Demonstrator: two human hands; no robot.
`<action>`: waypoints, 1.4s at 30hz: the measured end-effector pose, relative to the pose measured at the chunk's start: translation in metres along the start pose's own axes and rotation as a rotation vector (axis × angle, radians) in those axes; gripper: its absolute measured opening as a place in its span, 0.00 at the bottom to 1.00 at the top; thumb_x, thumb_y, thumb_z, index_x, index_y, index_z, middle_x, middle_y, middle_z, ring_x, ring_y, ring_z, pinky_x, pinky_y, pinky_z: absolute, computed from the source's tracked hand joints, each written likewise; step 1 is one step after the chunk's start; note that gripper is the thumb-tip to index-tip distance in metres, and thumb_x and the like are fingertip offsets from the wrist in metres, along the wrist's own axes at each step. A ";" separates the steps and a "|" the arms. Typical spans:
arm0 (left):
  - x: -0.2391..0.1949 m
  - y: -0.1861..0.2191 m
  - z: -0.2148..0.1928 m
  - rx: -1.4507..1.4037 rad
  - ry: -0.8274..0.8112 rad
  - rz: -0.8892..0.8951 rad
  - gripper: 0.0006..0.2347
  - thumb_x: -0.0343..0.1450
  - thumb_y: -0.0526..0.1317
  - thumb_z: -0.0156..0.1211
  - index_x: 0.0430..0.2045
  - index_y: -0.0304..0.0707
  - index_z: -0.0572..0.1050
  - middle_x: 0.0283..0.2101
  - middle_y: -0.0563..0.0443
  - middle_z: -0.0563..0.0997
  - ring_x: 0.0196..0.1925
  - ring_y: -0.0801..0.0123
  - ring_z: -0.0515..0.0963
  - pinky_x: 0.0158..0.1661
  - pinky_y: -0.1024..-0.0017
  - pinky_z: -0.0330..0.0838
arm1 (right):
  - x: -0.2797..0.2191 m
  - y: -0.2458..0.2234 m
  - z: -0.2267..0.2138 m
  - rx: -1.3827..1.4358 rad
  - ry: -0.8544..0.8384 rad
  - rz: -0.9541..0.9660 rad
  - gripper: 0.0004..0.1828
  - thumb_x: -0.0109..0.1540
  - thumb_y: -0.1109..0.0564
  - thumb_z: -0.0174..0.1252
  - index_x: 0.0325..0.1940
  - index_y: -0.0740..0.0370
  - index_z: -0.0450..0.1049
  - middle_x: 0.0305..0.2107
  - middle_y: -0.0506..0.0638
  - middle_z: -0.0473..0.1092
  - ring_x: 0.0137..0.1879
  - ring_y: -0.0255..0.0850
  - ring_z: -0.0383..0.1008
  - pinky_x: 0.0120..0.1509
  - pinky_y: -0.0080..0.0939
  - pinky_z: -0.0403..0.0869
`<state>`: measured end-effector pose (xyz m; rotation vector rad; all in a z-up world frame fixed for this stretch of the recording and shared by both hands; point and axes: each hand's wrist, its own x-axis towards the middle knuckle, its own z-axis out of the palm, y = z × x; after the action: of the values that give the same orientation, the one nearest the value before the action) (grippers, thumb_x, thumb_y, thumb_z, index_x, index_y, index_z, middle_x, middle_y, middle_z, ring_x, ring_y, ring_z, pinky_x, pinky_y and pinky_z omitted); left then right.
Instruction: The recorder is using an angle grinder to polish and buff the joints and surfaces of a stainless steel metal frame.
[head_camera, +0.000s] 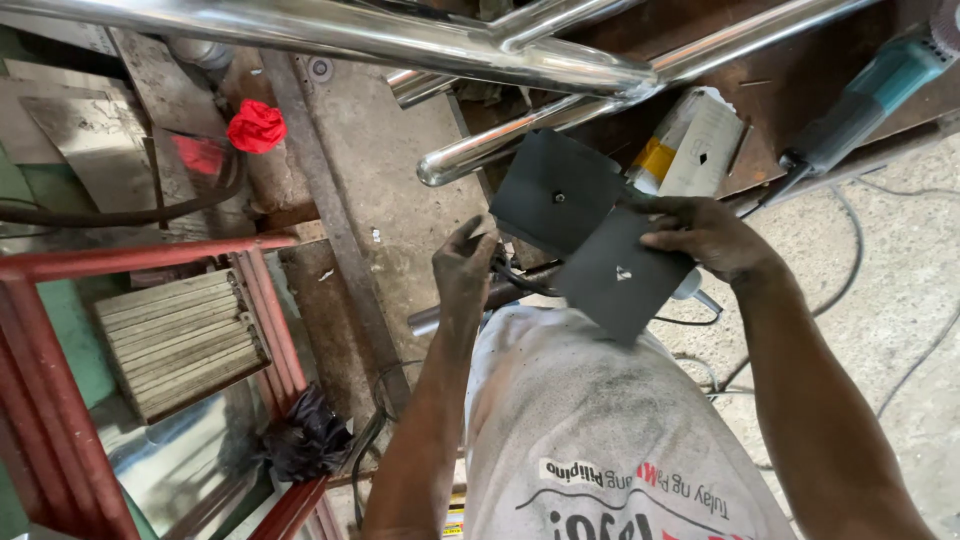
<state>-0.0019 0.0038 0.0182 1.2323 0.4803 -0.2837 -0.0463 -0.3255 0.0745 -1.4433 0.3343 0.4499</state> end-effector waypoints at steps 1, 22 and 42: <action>-0.007 0.011 0.000 0.041 0.050 0.023 0.16 0.69 0.35 0.70 0.50 0.24 0.79 0.35 0.30 0.84 0.34 0.59 0.84 0.37 0.63 0.82 | 0.000 0.004 -0.004 -0.011 0.074 -0.030 0.29 0.55 0.69 0.68 0.61 0.73 0.73 0.26 0.54 0.75 0.32 0.40 0.79 0.35 0.38 0.80; -0.022 0.003 0.036 1.215 0.038 1.299 0.18 0.72 0.48 0.64 0.55 0.47 0.77 0.63 0.47 0.74 0.66 0.47 0.71 0.63 0.48 0.65 | 0.090 -0.004 0.033 -0.702 0.436 -0.237 0.19 0.59 0.46 0.76 0.45 0.59 0.81 0.36 0.61 0.77 0.47 0.62 0.79 0.46 0.55 0.76; -0.010 -0.017 0.053 1.447 -0.241 1.185 0.31 0.72 0.63 0.55 0.68 0.55 0.65 0.74 0.54 0.63 0.77 0.41 0.56 0.65 0.22 0.52 | 0.064 0.073 -0.066 -0.781 0.794 0.068 0.38 0.51 0.29 0.80 0.46 0.61 0.81 0.28 0.54 0.78 0.45 0.56 0.81 0.45 0.56 0.77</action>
<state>-0.0082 -0.0527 0.0226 2.5766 -0.9022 0.3436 -0.0227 -0.3799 -0.0265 -2.3595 0.9096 0.0157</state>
